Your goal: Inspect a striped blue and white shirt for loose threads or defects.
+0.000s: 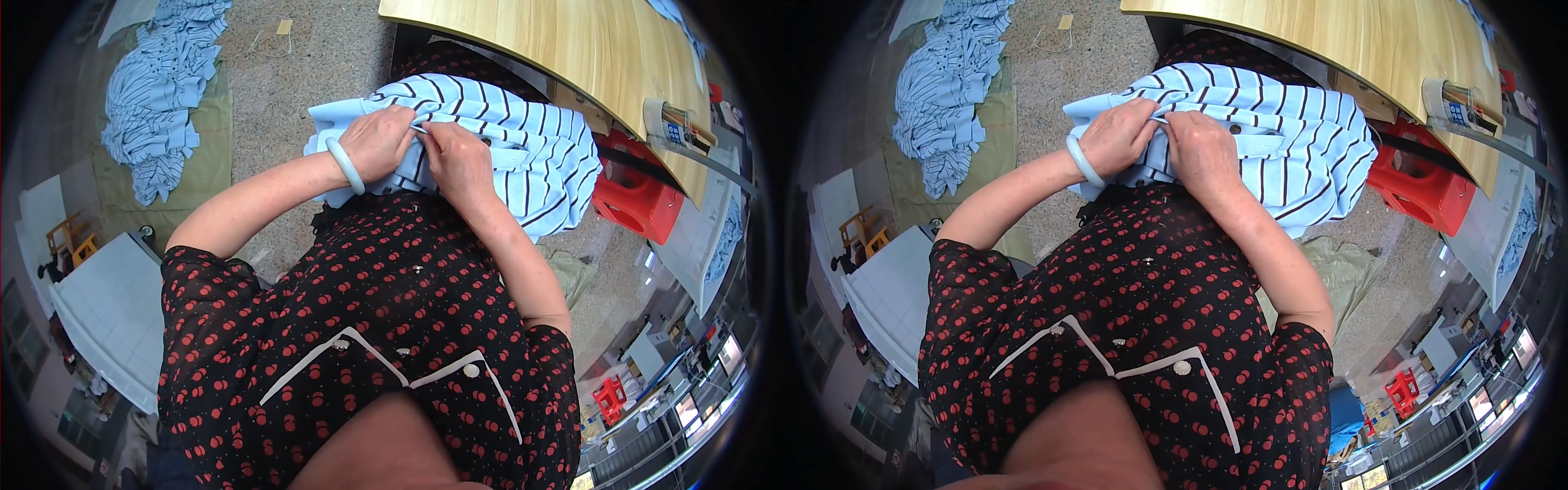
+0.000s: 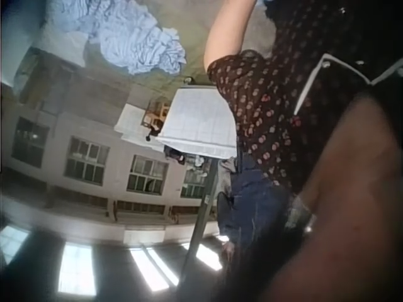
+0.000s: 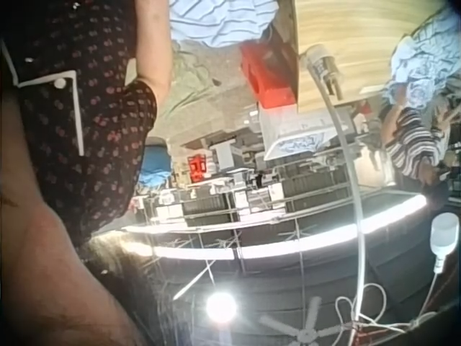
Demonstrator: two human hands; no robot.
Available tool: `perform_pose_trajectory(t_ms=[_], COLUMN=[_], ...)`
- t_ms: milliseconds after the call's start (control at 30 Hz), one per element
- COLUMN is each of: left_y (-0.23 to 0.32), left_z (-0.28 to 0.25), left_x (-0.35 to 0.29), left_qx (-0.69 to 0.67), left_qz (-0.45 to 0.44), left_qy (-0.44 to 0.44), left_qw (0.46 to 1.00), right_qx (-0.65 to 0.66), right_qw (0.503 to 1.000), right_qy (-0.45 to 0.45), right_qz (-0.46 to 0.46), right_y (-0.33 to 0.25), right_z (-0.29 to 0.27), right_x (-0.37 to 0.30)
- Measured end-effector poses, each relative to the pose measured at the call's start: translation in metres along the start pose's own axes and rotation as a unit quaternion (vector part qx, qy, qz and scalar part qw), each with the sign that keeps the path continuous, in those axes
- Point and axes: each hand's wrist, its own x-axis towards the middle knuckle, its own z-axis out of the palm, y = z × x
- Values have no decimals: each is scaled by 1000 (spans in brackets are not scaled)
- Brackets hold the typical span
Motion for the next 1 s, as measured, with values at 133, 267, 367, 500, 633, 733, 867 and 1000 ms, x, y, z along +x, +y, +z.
perform_pose_trajectory(t_ms=[133,267,367,500,633,733,867,1000], left_y=[5,3,3,1,0,-2,-5,-5], left_z=[-3,0,1,3,3,5,2,-9], left_x=[1,0,1,1,0,-1,-2,-1], left_qx=[7,-11,-14,-16,-20,-34,-54,-64], left_qz=[-32,-32,-32,-36,-28,-21,10,41], left_qy=[-9,15,24,34,42,49,29,-22], left_qw=[999,999,999,999,999,998,998,997], right_qx=[18,62,81,86,87,88,103,133], right_qw=[1000,998,996,996,996,996,994,991], right_qy=[3,1,3,-2,12,12,19,7], right_qz=[12,30,36,35,28,22,16,17], right_y=[1,1,2,1,3,5,8,10], right_z=[3,4,6,6,9,11,11,9], right_x=[0,-1,-4,-5,-5,-6,-6,-6])
